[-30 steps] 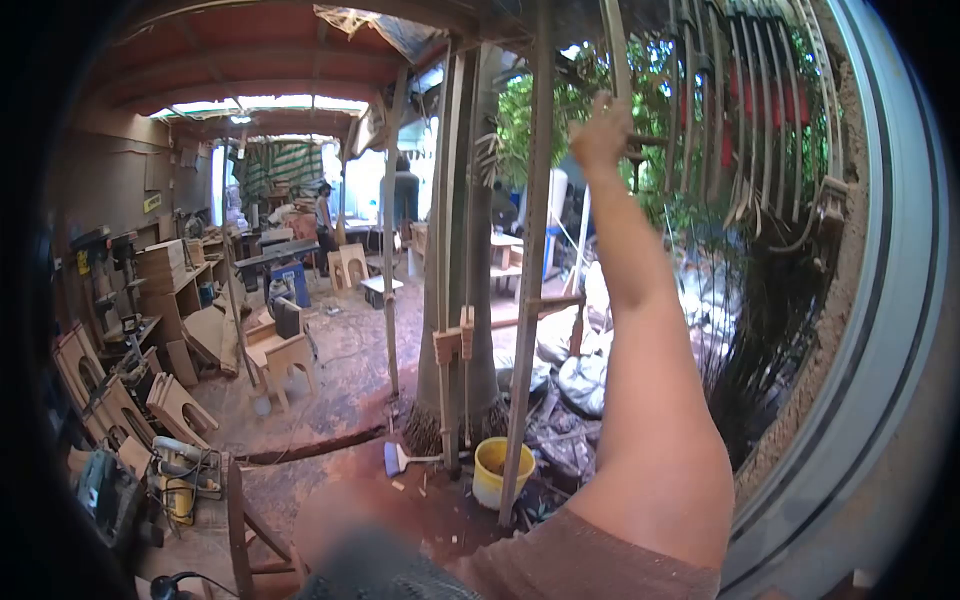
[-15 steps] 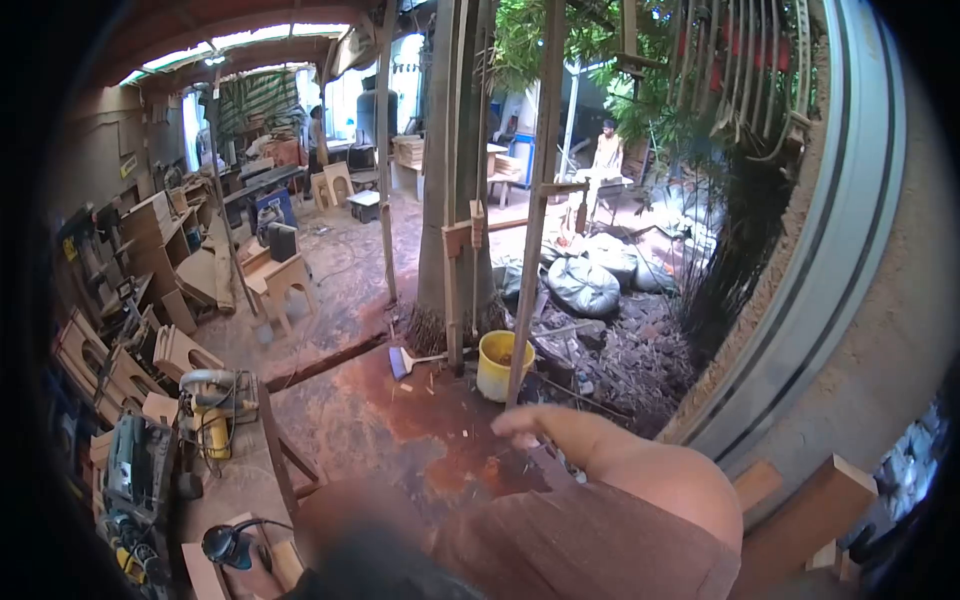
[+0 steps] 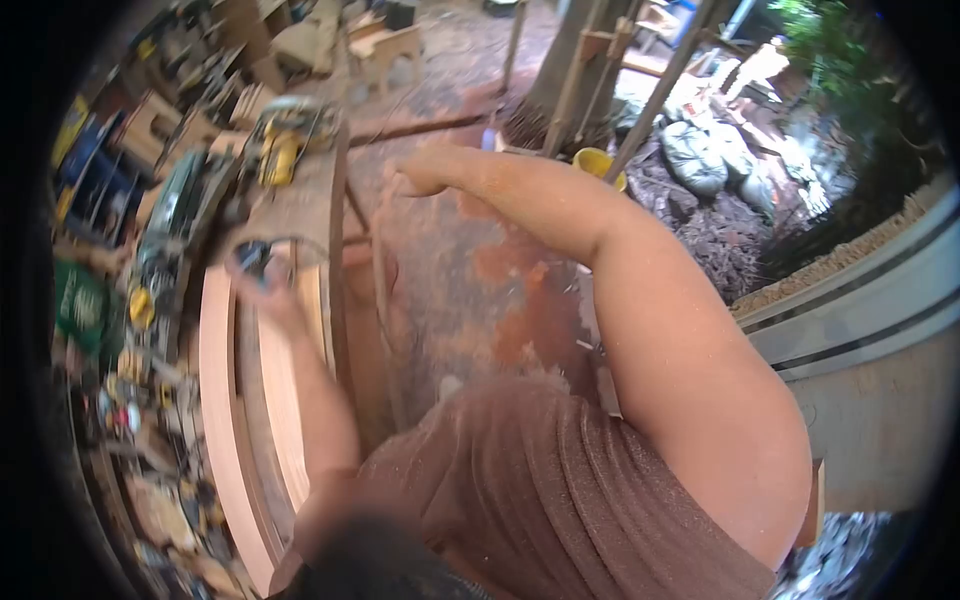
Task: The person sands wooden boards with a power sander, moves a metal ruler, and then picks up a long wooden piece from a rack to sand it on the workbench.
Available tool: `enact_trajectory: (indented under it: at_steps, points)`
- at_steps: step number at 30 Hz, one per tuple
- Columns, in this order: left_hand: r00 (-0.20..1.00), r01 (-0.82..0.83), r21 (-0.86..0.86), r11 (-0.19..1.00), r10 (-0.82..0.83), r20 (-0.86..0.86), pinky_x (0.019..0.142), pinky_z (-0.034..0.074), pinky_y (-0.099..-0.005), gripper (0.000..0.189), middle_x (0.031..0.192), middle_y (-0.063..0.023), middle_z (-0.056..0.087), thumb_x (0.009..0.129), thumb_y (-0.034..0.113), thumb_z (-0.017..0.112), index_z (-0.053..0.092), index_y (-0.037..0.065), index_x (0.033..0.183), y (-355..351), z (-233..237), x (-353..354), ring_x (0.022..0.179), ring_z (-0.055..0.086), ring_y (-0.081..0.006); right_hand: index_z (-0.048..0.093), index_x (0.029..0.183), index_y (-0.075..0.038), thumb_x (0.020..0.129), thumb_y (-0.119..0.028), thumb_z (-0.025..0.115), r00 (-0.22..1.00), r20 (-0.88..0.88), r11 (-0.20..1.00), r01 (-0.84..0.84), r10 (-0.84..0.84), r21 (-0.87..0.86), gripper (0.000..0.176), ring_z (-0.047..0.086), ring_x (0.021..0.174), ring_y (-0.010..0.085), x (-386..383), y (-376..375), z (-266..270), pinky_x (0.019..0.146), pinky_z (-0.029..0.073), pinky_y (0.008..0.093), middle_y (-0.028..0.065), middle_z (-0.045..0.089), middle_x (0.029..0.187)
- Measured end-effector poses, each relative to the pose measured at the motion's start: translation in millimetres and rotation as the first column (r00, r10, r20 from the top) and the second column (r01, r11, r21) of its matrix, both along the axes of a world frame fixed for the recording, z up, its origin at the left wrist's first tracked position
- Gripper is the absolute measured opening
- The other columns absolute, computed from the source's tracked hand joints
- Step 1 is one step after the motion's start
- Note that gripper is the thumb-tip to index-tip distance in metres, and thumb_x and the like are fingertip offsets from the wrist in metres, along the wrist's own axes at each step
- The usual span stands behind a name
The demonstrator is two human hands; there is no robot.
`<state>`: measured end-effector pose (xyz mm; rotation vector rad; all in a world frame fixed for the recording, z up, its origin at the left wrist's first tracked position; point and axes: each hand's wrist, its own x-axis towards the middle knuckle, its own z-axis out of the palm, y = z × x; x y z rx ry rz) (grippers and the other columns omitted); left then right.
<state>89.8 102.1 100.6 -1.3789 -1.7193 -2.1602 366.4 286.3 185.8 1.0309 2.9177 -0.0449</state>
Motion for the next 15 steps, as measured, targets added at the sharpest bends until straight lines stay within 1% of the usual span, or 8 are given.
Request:
enact_trajectory:
  at_steps: [2,5,6,7,8,9,10,15]
  points:
    - [0.667,0.745,-0.432,0.508,-0.561,0.489,0.113,0.042,-0.0429,0.072,0.136,-0.0219,0.059,0.084,0.012,0.076,0.044,-0.001,0.147,-14,21,109,0.13,0.054,-0.0301,0.07,0.119,-0.007,0.09,-0.032,0.069,0.798,0.548,0.958,-0.286,0.251,-0.022,0.039,0.071,0.1,0.0391,-10,-55,3,0.09,0.057,0.046,0.0187,0.073,0.111]
    - [0.78,0.333,-0.831,0.445,-0.626,-0.023,0.104,0.048,-0.0439,0.068,0.128,-0.017,0.065,0.079,0.026,0.08,0.054,0.005,0.138,-3,-23,115,0.121,0.06,-0.0339,0.071,0.122,-0.009,0.089,-0.033,0.068,0.923,0.158,0.932,-0.327,0.35,-0.156,0.041,0.071,0.105,0.037,57,-45,-139,0.091,0.057,0.0457,0.0167,0.073,0.113]
    - [0.669,0.08,-0.909,0.409,-0.698,-0.255,0.099,0.051,-0.0444,0.066,0.124,-0.0146,0.068,0.077,0.034,0.081,0.059,0.008,0.134,-7,-50,123,0.117,0.063,-0.0359,0.071,0.122,-0.01,0.089,-0.033,0.068,0.946,0.0,0.937,-0.32,0.323,-0.144,0.041,0.071,0.106,0.0363,93,-29,-207,0.092,0.057,0.0457,0.016,0.073,0.114]
    - [0.462,-0.176,-0.891,0.419,-0.763,-0.451,0.095,0.054,-0.0449,0.065,0.12,-0.0121,0.071,0.075,0.041,0.083,0.064,0.011,0.13,-8,-70,134,0.113,0.066,-0.0378,0.072,0.123,-0.011,0.089,-0.033,0.068,0.964,0.226,0.985,-0.118,0.143,-0.124,0.04,0.07,0.109,0.0354,126,-80,-150,0.093,0.056,0.0457,0.015,0.072,0.118]
    - [0.552,-0.273,-0.877,0.395,-0.682,-0.479,0.099,0.052,-0.0428,0.04,0.092,-0.0123,0.077,0.085,0.035,0.073,0.075,0.005,0.111,-46,-101,99,0.103,0.072,-0.034,0.072,0.123,-0.012,0.09,-0.032,0.067,0.884,0.468,0.997,0.053,-0.022,-0.054,0.039,0.069,0.112,0.0345,157,-139,-83,0.095,0.056,0.0458,0.0139,0.071,0.122]
    - [0.545,-0.334,-0.933,0.133,-0.78,-0.307,0.105,0.048,-0.0458,0.046,0.112,-0.0173,0.074,0.087,0.038,0.071,0.073,0.005,0.118,-85,-89,86,0.118,0.066,-0.0342,0.07,0.127,-0.014,0.09,-0.032,0.066,0.871,0.483,0.986,0.147,-0.092,-0.077,0.041,0.066,0.117,0.0352,203,-156,-89,0.097,0.055,0.0469,0.0131,0.067,0.13]
    - [0.562,-0.415,-0.903,0.114,-0.748,-0.353,0.112,0.042,-0.0515,0.055,0.135,-0.0208,0.064,0.086,0.042,0.074,0.069,0.006,0.127,-113,-128,85,0.135,0.054,-0.0358,0.066,0.137,-0.016,0.091,-0.039,0.069,0.739,0.667,0.951,0.267,-0.099,-0.154,0.051,0.065,0.124,0.0346,234,-152,-105,0.102,0.053,0.0475,0.0167,0.066,0.137]
    - [0.549,-0.123,-0.969,0.213,-0.799,-0.245,0.116,0.036,-0.0546,0.062,0.146,-0.0225,0.054,0.085,0.045,0.076,0.066,0.008,0.133,-160,-140,137,0.142,0.045,-0.0378,0.058,0.142,-0.011,0.094,-0.04,0.068,0.819,0.573,0.978,0.125,-0.007,-0.167,0.057,0.062,0.126,0.0328,238,-203,-61,0.101,0.053,0.0439,0.0163,0.061,0.141]
